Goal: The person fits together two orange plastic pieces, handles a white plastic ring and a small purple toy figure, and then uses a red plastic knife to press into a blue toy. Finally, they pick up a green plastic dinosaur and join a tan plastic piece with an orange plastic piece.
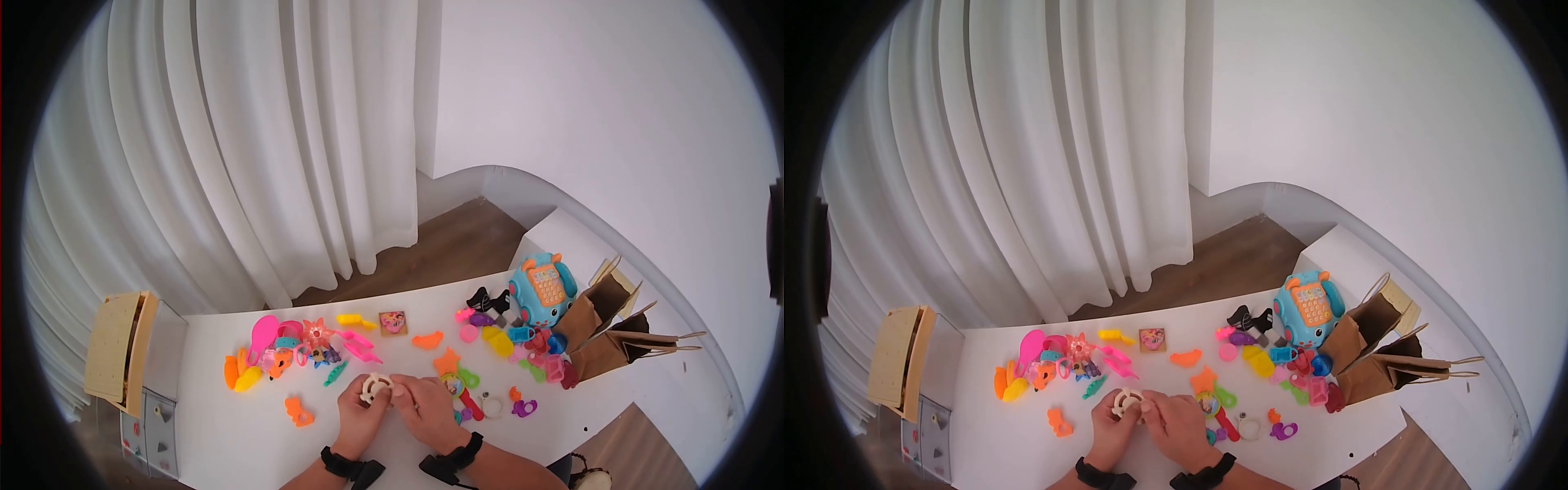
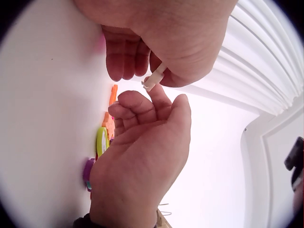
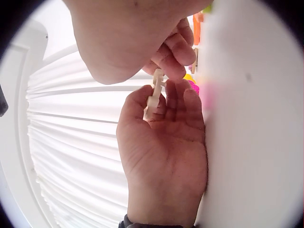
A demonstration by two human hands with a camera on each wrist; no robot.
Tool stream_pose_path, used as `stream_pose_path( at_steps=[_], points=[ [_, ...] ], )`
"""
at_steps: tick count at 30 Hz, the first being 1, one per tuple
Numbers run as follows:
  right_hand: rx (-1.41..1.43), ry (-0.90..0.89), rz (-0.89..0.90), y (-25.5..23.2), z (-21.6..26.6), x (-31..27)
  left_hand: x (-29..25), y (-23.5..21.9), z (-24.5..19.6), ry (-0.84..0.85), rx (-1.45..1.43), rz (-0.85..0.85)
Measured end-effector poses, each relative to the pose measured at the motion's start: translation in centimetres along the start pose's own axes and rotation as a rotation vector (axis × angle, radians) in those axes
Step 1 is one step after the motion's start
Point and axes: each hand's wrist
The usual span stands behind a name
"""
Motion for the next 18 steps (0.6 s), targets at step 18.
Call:
stream_pose_path(
  at_steps=[18],
  points=[
    [-0.035,-0.037,-0.04,-0.9,1.2,0.3,-0.2,-0.2,-0.6,-0.053,-0.018,0.007]
  ],
)
Point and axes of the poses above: each hand's wrist, its own x-axis towards the middle knuckle, its own y-axis out of the palm, z = x × y, and after that the axes turned 4 degrees about -x, right-handed
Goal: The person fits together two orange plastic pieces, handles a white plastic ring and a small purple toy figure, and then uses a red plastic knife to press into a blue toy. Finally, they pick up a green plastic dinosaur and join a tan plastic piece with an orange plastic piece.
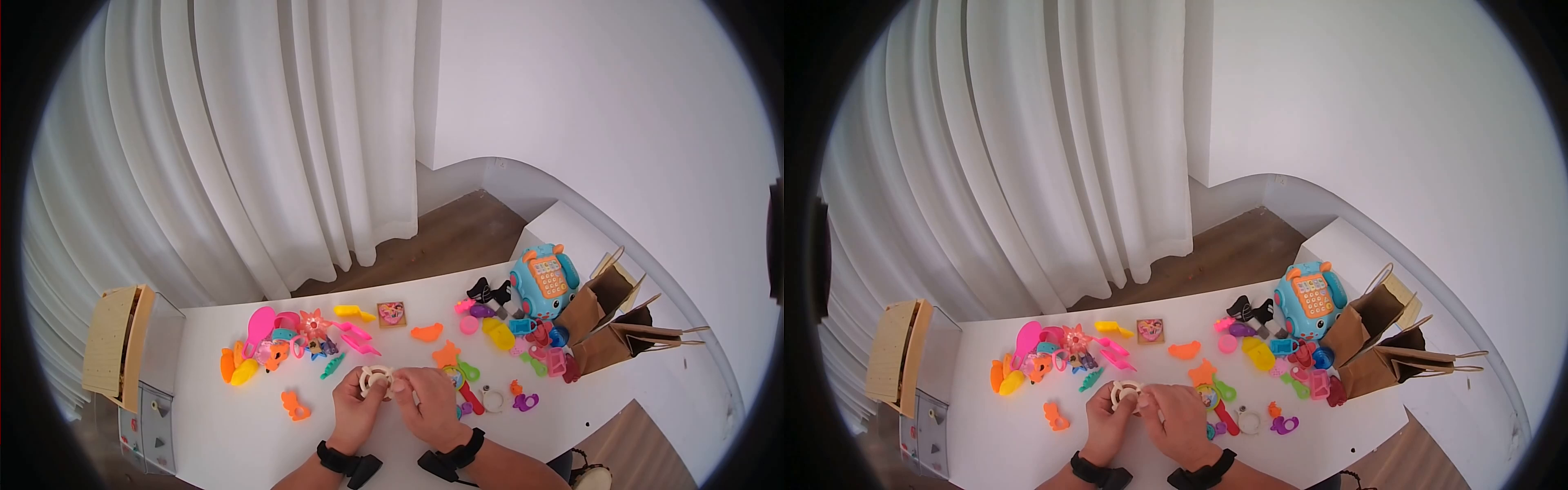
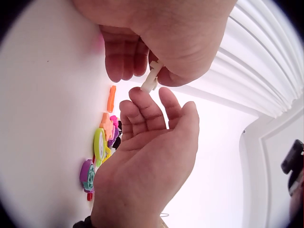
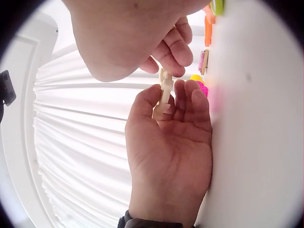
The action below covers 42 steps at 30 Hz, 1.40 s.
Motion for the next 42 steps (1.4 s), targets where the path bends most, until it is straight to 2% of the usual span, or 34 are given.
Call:
stream_pose_path(
  at_steps=[2,5,8,11,13,17,19,23,25,32,34,37,42],
  points=[
    [0.034,0.006,-0.03,0.0,0.3,0.1,0.0,-0.1,0.1,0.013,0.036,0.0],
    [0.0,-0.011,0.041,0.3,-0.3,-0.2,0.0,-0.1,0.3,0.026,0.037,-0.006],
    [-0.001,-0.002,-0.01,0.7,-0.8,-0.5,-0.1,0.1,0.1,0.013,-0.016,-0.021],
    [-0.071,-0.045,-0.084,0.4,-0.7,0.3,-0.1,0.1,0.0,-0.007,-0.033,-0.021],
    [-0.038,-0.181,-0.098,0.1,-0.6,0.7,-0.1,0.2,-0.1,-0.003,0.002,-0.011],
    [0.029,-0.16,-0.042,0.1,-0.5,0.1,0.0,-0.4,0.4,0.045,0.086,0.014],
    [0.022,-0.01,0.023,0.0,-0.6,-0.2,0.0,0.1,0.0,-0.005,-0.003,-0.011],
    [0.028,-0.04,-0.038,0.0,0.2,0.4,0.0,0.2,0.0,0.005,-0.008,-0.014],
    [-0.002,-0.057,0.036,-0.1,0.1,0.3,0.0,0.1,0.2,0.025,0.004,-0.01],
    [-0.075,-0.002,0.028,0.1,-0.6,0.0,0.1,0.0,0.3,0.007,0.013,-0.026],
    [-0.025,-0.145,-0.055,0.0,-0.3,0.6,0.0,0.1,0.1,0.012,0.033,-0.025],
    [0.04,-0.206,-0.013,0.1,-0.1,0.6,0.1,-0.2,0.5,0.062,0.075,-0.007],
    [0.011,-0.069,0.002,0.2,-0.7,-0.4,0.0,0.0,0.2,0.015,0.008,-0.016]
  ],
)
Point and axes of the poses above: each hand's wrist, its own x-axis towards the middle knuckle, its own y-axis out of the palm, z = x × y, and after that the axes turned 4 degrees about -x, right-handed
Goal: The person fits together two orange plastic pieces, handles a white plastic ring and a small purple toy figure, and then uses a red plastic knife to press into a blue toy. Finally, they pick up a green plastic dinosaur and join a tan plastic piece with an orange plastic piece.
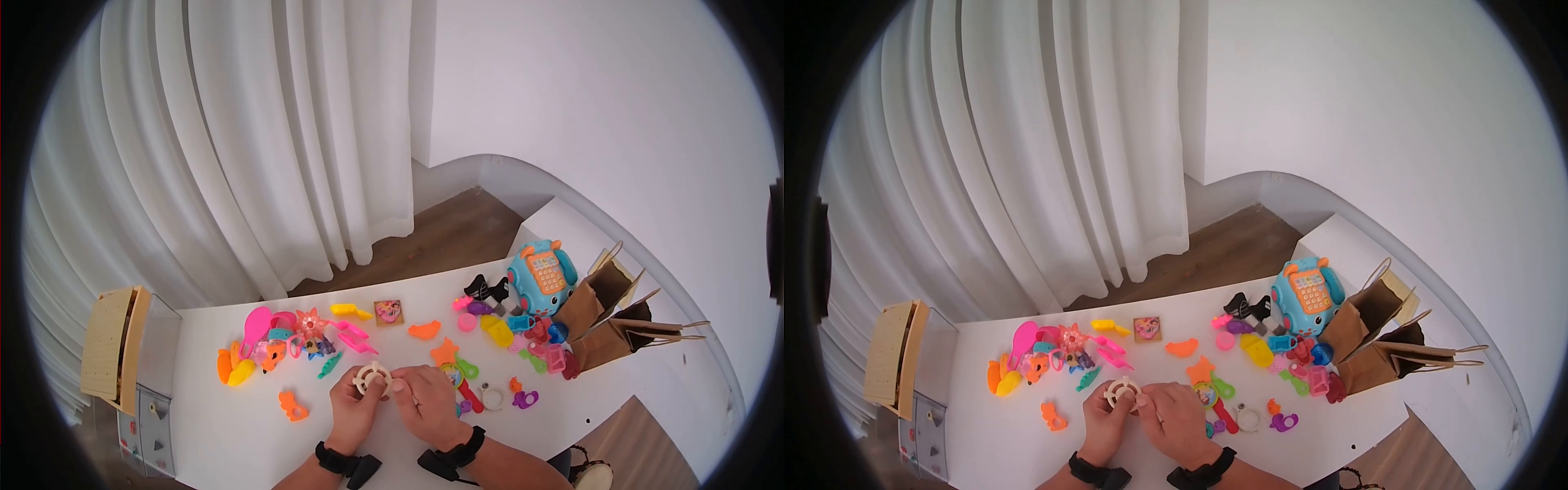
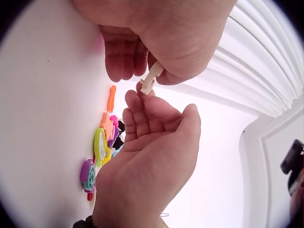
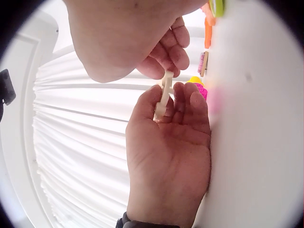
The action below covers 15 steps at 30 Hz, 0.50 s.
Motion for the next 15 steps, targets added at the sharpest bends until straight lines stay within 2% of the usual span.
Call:
stream_pose_path(
  at_steps=[1,5,8,10,14,15],
  points=[
    [-0.006,0.049,0.027,0.0,-0.1,0.0,0.1,0.0,0.0,-0.014,-0.018,-0.008],
    [0.026,0.037,-0.029,-0.2,0.9,0.7,0.0,0.1,-0.3,-0.021,-0.028,-0.012],
    [-0.036,0.055,0.07,-0.2,0.5,0.5,0.0,0.0,0.1,0.001,0.009,0.0],
    [-0.027,0.034,0.0,0.5,-0.3,0.2,0.0,-0.1,0.1,-0.02,-0.003,-0.013],
    [-0.102,0.056,0.011,0.2,-0.3,0.4,0.0,0.1,-0.3,-0.021,-0.023,-0.016],
    [-0.068,-0.017,-0.041,0.2,-0.2,0.7,0.0,0.1,-0.2,-0.019,-0.025,-0.011]
  ],
)
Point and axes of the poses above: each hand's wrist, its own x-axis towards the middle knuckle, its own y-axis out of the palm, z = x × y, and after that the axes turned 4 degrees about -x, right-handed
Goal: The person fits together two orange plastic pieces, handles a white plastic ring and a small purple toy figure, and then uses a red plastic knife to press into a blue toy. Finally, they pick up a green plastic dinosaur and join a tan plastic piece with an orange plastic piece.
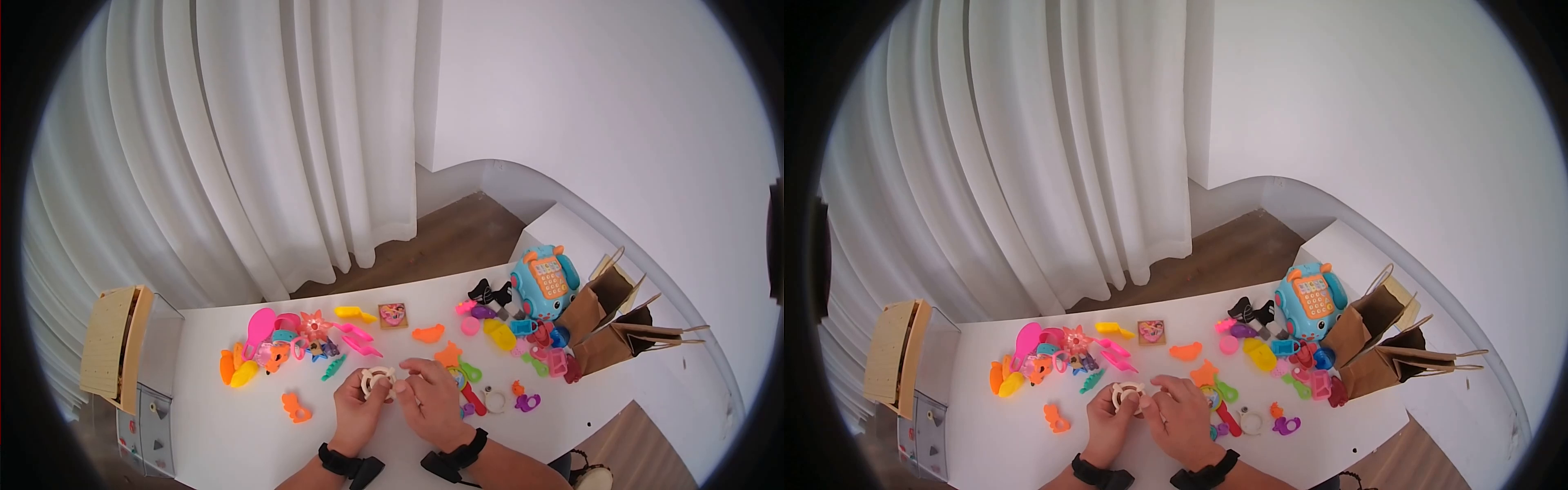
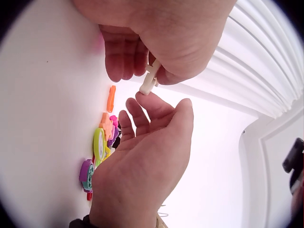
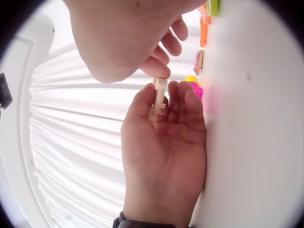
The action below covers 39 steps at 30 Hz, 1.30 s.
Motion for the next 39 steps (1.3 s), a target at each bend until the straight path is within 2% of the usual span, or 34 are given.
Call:
stream_pose_path(
  at_steps=[1,5,7,10,16,20,23,25,28,32,34,39],
  points=[
    [0.036,-0.07,-0.055,0.0,0.1,0.3,0.0,0.0,0.1,0.001,-0.001,0.005],
    [0.087,-0.111,-0.001,-0.5,0.6,0.4,0.0,-0.2,0.4,0.039,0.028,0.024],
    [0.033,0.005,0.041,-0.4,0.4,-0.3,-0.1,-0.1,0.1,0.017,0.014,0.003],
    [0.055,0.051,0.069,-0.5,0.6,-0.3,0.0,-0.1,0.1,0.015,0.01,0.003],
    [0.024,0.03,0.068,-0.4,1.0,0.1,0.0,-0.4,0.6,0.061,0.082,0.005],
    [-0.045,0.079,0.131,-0.2,0.0,-0.7,-0.2,-0.2,0.1,0.007,0.033,-0.012],
    [-0.003,0.016,0.044,-0.4,0.4,0.1,-0.1,-0.2,0.0,0.004,0.039,-0.002],
    [0.031,-0.105,-0.003,-0.6,0.5,0.7,-0.2,0.2,-0.7,0.025,0.053,0.028],
    [0.075,-0.14,0.026,-0.4,0.5,0.5,0.1,-0.8,0.5,0.038,0.091,0.111],
    [0.119,-0.108,0.025,-0.4,0.8,0.3,0.3,-0.9,-0.1,-0.006,0.115,0.156],
    [0.081,-0.045,0.033,-0.4,0.6,0.0,0.3,-0.7,-0.3,0.003,0.072,0.094],
    [0.049,-0.056,0.019,-0.2,0.5,0.0,0.2,-0.7,-0.5,-0.016,0.043,0.066]
  ],
)
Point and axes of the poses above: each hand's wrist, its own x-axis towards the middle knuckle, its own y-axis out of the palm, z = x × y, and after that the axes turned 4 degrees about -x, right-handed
